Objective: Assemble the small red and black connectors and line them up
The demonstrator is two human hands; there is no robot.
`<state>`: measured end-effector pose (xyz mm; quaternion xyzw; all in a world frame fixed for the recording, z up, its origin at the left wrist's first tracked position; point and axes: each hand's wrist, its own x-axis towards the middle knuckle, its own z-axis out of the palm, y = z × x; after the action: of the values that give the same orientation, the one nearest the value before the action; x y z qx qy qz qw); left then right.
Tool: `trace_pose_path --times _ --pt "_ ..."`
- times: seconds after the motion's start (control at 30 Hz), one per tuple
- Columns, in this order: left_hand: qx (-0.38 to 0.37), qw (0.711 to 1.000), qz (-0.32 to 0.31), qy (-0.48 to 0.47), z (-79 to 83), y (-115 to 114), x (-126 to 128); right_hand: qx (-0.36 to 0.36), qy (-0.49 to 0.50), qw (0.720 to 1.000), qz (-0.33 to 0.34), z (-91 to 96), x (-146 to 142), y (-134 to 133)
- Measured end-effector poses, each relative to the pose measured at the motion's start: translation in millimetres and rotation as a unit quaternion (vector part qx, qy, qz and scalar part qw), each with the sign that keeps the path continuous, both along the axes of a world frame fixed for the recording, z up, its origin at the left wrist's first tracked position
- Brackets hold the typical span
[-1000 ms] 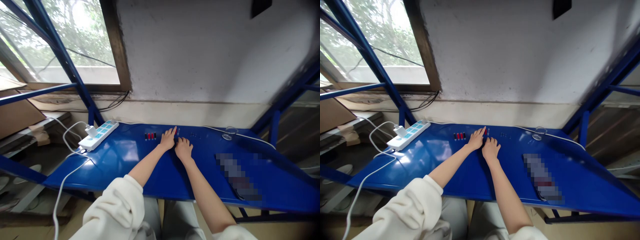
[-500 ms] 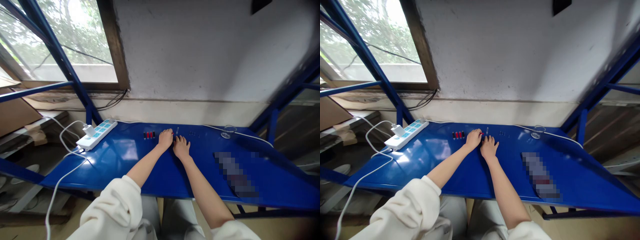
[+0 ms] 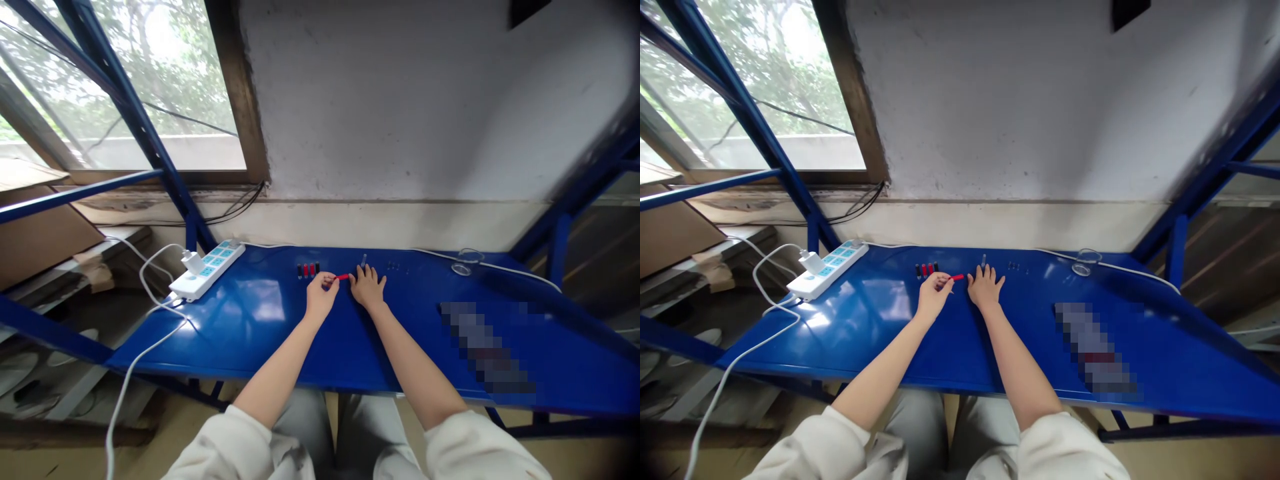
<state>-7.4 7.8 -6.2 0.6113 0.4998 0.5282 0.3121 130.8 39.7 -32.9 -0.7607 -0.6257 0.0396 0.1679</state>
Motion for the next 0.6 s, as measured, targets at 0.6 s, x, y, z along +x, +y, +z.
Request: trace_pose_path --times 0.6 --pt "-0.03 0.982 -0.012 -0.186 1.2 2 2 0.345 0.316 0.88 0.083 30.2 3 -19"
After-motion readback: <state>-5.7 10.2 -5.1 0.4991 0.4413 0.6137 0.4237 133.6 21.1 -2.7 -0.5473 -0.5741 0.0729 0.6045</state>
